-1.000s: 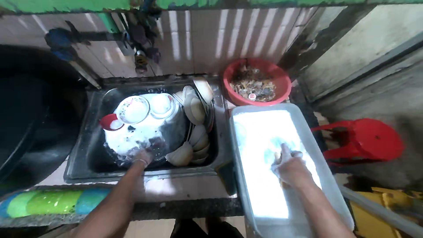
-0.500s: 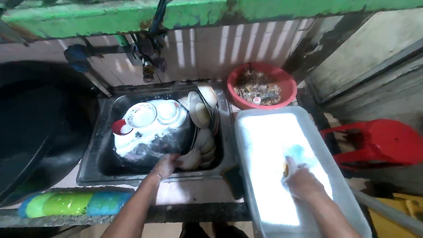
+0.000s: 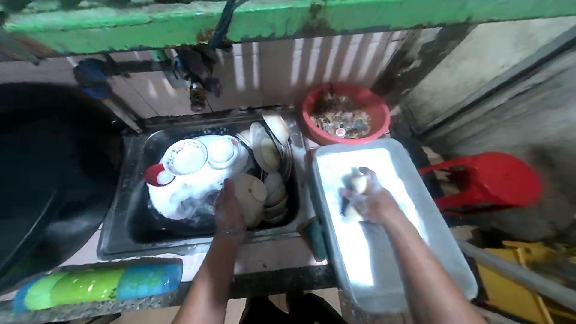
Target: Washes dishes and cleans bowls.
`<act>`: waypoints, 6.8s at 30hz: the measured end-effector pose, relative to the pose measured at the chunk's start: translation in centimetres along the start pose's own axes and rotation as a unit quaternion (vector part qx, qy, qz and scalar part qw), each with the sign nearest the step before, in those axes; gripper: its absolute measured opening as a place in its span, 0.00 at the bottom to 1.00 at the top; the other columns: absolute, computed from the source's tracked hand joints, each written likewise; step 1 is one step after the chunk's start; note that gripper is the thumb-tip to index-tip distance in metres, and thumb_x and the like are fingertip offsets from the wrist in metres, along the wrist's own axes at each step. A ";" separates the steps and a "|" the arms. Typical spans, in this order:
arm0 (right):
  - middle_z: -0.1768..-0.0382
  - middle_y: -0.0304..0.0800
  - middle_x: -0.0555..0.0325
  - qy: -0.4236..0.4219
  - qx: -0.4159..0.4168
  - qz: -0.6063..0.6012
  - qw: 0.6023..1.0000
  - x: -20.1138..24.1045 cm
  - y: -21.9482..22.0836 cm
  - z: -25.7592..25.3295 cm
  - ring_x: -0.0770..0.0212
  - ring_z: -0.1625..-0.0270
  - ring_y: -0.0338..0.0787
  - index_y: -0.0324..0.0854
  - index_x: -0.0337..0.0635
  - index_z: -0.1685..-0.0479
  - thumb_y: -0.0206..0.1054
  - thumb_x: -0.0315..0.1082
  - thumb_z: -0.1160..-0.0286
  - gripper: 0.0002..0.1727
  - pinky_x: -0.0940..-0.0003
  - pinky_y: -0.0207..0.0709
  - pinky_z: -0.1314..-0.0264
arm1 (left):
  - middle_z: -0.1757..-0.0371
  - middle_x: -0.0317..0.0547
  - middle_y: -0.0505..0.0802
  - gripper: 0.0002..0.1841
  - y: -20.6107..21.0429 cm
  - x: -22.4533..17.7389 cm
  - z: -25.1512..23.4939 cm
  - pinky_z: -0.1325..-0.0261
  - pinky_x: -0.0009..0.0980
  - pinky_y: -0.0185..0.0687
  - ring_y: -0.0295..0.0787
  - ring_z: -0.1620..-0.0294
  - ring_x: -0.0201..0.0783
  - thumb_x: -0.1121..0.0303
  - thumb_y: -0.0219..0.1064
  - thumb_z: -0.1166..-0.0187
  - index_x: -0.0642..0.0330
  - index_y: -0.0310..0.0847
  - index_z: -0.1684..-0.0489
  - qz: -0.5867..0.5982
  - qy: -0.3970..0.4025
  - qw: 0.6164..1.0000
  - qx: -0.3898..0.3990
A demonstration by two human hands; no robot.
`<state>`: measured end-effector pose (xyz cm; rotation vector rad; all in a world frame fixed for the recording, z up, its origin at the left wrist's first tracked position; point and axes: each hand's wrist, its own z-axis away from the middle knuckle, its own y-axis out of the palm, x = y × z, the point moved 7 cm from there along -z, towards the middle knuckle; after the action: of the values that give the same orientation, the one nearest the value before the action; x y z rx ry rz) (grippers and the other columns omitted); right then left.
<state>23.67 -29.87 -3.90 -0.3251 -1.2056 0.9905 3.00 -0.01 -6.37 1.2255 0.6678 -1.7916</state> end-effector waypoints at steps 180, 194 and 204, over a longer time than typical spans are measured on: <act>0.35 0.85 0.36 -0.118 -0.122 0.045 0.985 3.8 0.7 -1.5 0.38 0.32 0.86 0.80 0.42 0.26 0.68 0.41 0.17 0.23 0.34 0.78 0.30 | 0.34 0.62 0.89 0.30 1.9 7.9 -1.9 0.25 0.59 0.77 0.86 0.31 0.57 0.46 0.67 0.16 0.62 0.79 0.26 -0.487 -0.005 0.814 0.318; 0.37 0.86 0.42 -0.168 -0.014 -0.078 0.983 12.0 6.1 4.7 0.46 0.37 0.88 0.80 0.41 0.28 0.71 0.38 0.22 0.24 0.41 0.83 0.34 | 0.51 0.54 0.93 0.20 7.9 2.1 1.4 0.41 0.42 0.88 0.91 0.50 0.40 0.75 0.75 0.31 0.70 0.82 0.40 -0.106 0.083 0.952 0.274; 0.35 0.83 0.32 -0.197 -0.043 0.133 0.971 19.4 11.6 3.5 0.30 0.33 0.84 0.85 0.50 0.32 0.61 0.43 0.16 0.19 0.30 0.80 0.40 | 0.43 0.64 0.92 0.18 6.3 -1.6 1.8 0.28 0.50 0.79 0.88 0.37 0.52 0.72 0.70 0.24 0.74 0.83 0.38 -0.252 0.212 0.926 0.186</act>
<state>15.58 -9.25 1.61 -0.3765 -1.5971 1.2762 7.84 -4.04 -3.99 1.8608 0.9870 -2.1598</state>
